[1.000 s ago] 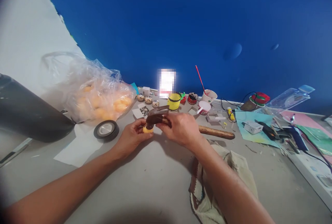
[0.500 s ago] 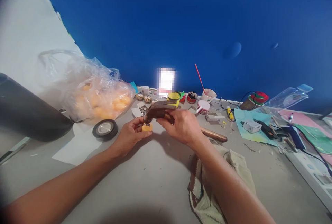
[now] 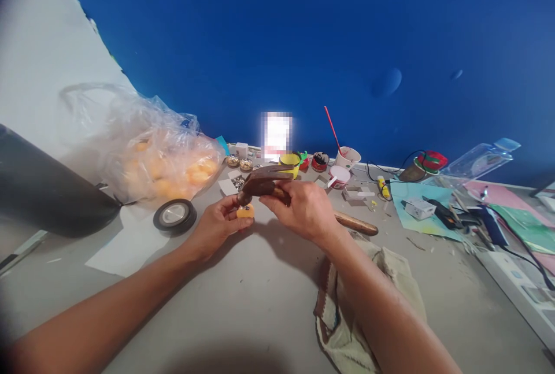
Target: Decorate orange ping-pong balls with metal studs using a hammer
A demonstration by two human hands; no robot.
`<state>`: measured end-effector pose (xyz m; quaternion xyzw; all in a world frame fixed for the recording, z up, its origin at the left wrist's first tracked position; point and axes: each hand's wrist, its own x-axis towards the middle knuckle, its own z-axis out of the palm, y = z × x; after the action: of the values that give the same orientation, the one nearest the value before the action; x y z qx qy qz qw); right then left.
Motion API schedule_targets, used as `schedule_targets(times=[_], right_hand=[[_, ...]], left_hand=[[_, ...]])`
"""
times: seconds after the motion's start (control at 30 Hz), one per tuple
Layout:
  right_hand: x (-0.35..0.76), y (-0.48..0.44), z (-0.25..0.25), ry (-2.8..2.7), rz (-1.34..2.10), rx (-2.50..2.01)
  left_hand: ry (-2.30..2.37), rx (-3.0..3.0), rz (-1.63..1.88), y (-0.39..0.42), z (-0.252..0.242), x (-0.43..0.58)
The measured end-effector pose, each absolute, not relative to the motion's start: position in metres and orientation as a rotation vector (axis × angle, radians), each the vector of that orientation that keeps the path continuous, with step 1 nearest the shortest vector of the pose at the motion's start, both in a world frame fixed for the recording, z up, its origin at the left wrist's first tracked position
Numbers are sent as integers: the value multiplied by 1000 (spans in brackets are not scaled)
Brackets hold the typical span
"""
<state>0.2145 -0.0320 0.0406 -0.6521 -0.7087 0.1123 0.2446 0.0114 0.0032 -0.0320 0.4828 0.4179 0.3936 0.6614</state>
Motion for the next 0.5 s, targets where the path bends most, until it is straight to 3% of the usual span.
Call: schedule_targets(times=[0.5], right_hand=[[214,-31,43,-1961,341,-1833]], left_hand=[[960,1072,889,3,-32,13]])
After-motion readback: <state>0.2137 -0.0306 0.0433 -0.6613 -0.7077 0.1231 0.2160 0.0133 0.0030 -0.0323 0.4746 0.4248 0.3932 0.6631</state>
